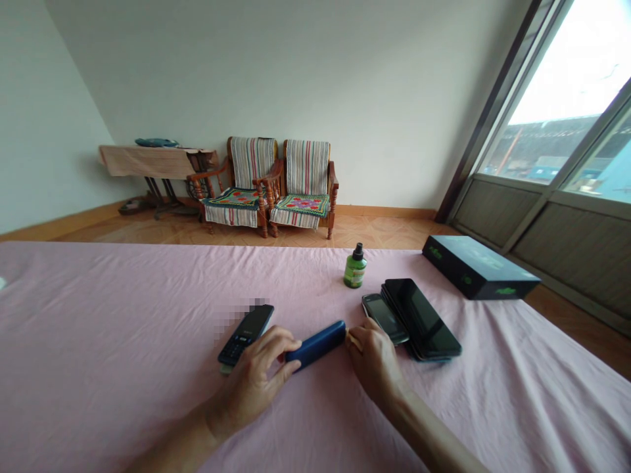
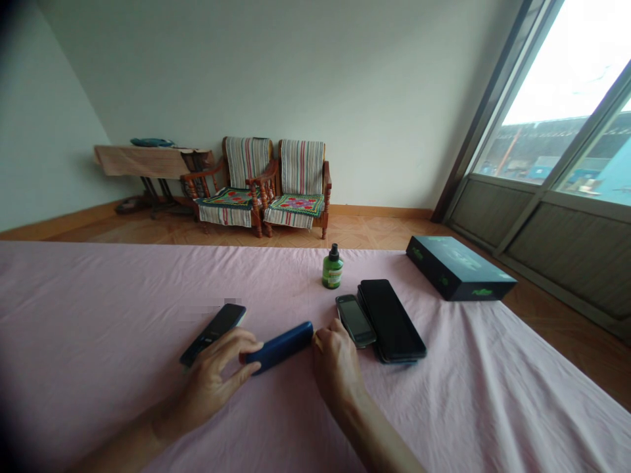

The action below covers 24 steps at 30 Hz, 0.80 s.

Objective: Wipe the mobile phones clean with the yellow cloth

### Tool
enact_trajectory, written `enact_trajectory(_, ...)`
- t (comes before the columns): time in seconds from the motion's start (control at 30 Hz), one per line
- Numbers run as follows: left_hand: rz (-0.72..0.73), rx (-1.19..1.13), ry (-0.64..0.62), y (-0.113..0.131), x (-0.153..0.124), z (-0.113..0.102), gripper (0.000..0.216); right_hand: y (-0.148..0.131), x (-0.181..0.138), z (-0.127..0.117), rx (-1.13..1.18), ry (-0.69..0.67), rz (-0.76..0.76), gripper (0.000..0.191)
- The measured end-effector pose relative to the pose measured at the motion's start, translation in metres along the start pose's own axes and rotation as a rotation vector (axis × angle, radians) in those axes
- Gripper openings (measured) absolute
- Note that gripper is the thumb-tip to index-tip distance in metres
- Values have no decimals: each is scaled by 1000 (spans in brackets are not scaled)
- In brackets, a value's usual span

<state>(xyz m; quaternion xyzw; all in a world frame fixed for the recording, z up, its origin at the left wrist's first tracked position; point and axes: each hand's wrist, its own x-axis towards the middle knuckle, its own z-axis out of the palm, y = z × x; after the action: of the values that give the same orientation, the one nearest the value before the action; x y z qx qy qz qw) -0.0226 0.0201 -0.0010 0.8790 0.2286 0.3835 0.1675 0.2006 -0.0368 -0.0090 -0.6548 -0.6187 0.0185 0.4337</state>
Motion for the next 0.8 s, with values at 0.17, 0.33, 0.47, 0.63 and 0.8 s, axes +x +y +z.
enact_trajectory(0.17, 0, -12, -26, 4, 2, -1, 19, -16, 0, -1, 37, 16, -89, 25)
enact_trajectory(0.33, -9, -26, -24, 3, 1, -1, 18, -19, -1, 5, 37, 1, -124, 25)
enact_trajectory(0.47, 4, -40, -24, 3, 1, -1, 18, -6, 3, 2, 21, 50, -77, 25)
enact_trajectory(0.63, -27, -38, -23, 3, 0, 0, 24, -7, 3, 0, 25, 54, -107, 24)
enact_trajectory(0.8, -129, -48, 3, 3, -2, 4, 44, -24, -8, 8, 23, -37, -172, 24)
